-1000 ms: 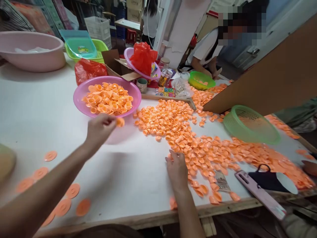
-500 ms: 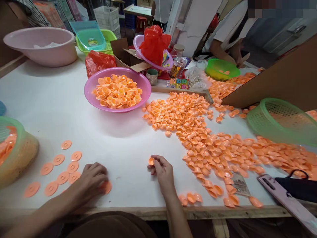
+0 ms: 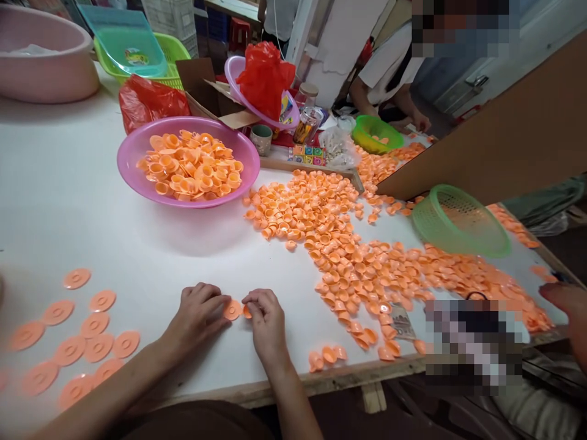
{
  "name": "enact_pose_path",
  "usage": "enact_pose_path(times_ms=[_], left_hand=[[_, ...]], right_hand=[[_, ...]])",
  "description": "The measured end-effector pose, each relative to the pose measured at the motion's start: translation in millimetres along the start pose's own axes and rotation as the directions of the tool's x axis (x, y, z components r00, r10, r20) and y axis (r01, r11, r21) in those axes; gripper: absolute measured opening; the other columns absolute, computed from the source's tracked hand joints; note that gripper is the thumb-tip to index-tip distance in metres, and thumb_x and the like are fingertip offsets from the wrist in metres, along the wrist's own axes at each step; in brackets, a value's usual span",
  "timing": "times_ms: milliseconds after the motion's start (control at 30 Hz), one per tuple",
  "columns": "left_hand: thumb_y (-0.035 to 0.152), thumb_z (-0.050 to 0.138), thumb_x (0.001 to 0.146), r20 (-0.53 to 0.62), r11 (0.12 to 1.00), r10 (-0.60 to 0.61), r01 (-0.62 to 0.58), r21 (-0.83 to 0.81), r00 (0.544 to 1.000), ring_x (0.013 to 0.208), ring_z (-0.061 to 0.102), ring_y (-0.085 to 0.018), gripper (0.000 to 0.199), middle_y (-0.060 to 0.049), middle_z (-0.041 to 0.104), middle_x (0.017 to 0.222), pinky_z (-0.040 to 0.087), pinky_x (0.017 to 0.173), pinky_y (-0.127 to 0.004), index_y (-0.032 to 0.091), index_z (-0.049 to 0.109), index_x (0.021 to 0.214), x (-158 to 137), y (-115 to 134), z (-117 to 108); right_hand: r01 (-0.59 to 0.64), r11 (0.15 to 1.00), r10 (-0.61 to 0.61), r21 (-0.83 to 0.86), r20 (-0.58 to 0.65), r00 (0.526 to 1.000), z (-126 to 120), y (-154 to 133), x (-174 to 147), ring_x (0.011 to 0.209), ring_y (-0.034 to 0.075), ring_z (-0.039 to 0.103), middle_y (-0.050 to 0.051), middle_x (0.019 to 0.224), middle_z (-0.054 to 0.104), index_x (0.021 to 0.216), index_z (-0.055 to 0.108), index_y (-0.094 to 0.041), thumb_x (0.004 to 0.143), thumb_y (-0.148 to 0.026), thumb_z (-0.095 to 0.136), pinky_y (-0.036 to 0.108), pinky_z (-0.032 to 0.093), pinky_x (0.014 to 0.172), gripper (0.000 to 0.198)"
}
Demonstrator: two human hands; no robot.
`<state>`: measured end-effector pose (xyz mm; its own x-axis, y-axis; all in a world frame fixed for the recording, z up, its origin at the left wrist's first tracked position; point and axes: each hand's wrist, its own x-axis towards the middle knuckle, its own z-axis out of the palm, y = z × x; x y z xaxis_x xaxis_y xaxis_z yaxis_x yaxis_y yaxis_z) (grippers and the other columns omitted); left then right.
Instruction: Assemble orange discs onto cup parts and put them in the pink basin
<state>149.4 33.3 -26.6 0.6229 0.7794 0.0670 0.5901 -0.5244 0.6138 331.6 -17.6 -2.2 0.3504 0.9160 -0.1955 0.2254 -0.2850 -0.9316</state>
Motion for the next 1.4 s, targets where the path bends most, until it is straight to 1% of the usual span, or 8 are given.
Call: enact_pose_path(times_ms=[100, 333, 633, 767, 933, 1100, 1267, 1400], left_hand=[[0.027, 0.062, 0.087, -0.029, 1.0, -0.008, 0.008, 0.001, 1.0, 0.093, 0.051, -0.022, 0.017, -0.006, 0.06, 0.098, 0.03, 0.082, -0.04, 0.026, 0.066, 0.104, 1.8, 2.4, 1.9], [0.029, 0.066, 0.086, -0.101, 0.999, -0.009, 0.006, -0.033, 0.995, 0.092, 0.051, -0.021, 0.016, -0.004, 0.061, 0.095, 0.029, 0.081, -0.04, 0.025, 0.068, 0.102, 1.6, 0.1, 10.3], [0.026, 0.066, 0.083, 0.017, 0.973, -0.114, 0.115, -0.201, 0.993, 0.092, 0.055, -0.02, 0.018, -0.002, 0.067, 0.094, 0.03, 0.085, -0.04, 0.027, 0.069, 0.101, 8.6, 8.1, -2.4], [0.02, 0.061, 0.082, 0.026, 0.94, -0.276, 0.275, -0.202, 0.961, 0.083, 0.056, -0.018, 0.007, 0.001, 0.068, 0.081, 0.029, 0.085, -0.041, 0.022, 0.066, 0.077, 16.5, 16.0, -4.6], [0.024, 0.055, 0.088, -0.015, 0.962, -0.227, 0.221, -0.163, 0.974, 0.083, 0.055, -0.017, 0.017, 0.0, 0.066, 0.083, 0.03, 0.084, -0.039, 0.02, 0.061, 0.072, 12.2, 13.9, 1.0], [0.023, 0.055, 0.084, -0.002, 0.962, -0.241, 0.238, -0.132, 0.971, 0.076, 0.056, -0.017, 0.02, 0.0, 0.064, 0.076, 0.034, 0.077, -0.036, 0.019, 0.059, 0.065, 12.3, 12.0, -3.1], [0.026, 0.058, 0.08, -0.323, 0.93, -0.325, 0.238, -0.281, 0.889, 0.068, 0.058, -0.014, 0.016, 0.0, 0.063, 0.071, 0.041, 0.066, -0.027, 0.019, 0.061, 0.066, 85.4, 2.6, -60.4], [0.032, 0.065, 0.079, -0.588, 0.954, -0.296, 0.21, -0.212, 0.753, 0.082, 0.062, -0.017, 0.017, -0.004, 0.07, 0.09, 0.046, 0.077, -0.03, 0.018, 0.07, 0.087, 148.8, -8.8, -141.6]], right_hand=[[0.065, 0.994, -0.066, -0.084, -0.015, 0.998, 6.7, 1.4, 2.1, 0.082, 0.019, 0.063, 0.006, 0.088, 0.062, 0.079, 0.073, -0.021, 0.081, -0.025, 0.055, 0.03, 0.053, 0.072, 0.019], [-0.09, 0.99, 0.093, -0.105, 0.031, 0.995, 21.3, 10.8, 1.9, 0.052, 0.013, 0.055, 0.003, 0.075, 0.062, 0.073, 0.066, -0.018, 0.078, -0.023, 0.055, 0.023, 0.044, 0.043, 0.013], [0.126, 0.931, -0.101, -0.343, 0.089, 0.991, 21.9, -2.4, 8.5, 0.058, 0.013, 0.055, 0.0, 0.065, 0.06, 0.062, 0.061, -0.018, 0.074, -0.014, 0.057, 0.024, 0.042, 0.057, 0.014], [0.157, 0.917, -0.127, -0.366, 0.105, 0.986, 23.3, 1.6, 6.3, 0.06, 0.013, 0.054, 0.001, 0.068, 0.06, 0.066, 0.06, -0.018, 0.078, -0.014, 0.055, 0.024, 0.041, 0.057, 0.015], [0.227, 0.868, -0.227, -0.441, 0.053, 0.972, 38.5, 2.6, -8.6, 0.066, 0.016, 0.055, 0.003, 0.073, 0.057, 0.07, 0.058, -0.019, 0.086, -0.014, 0.048, 0.028, 0.042, 0.061, 0.019], [0.195, 0.935, -0.129, -0.295, 0.229, 0.965, 12.5, -1.3, 19.7, 0.063, 0.016, 0.058, 0.002, 0.07, 0.063, 0.074, 0.067, -0.019, 0.085, -0.022, 0.054, 0.028, 0.046, 0.06, 0.017], [0.212, 0.792, -0.352, -0.573, -0.146, 0.924, -54.3, 1.4, 102.7, 0.087, 0.024, 0.06, 0.01, 0.099, 0.063, 0.095, 0.07, -0.019, 0.08, -0.029, 0.058, 0.039, 0.049, 0.081, 0.021], [0.174, 0.717, -0.358, -0.675, -0.143, 0.923, -69.1, 11.6, 135.0, 0.083, 0.025, 0.056, 0.009, 0.091, 0.059, 0.091, 0.064, -0.019, 0.072, -0.029, 0.061, 0.041, 0.048, 0.079, 0.022]])
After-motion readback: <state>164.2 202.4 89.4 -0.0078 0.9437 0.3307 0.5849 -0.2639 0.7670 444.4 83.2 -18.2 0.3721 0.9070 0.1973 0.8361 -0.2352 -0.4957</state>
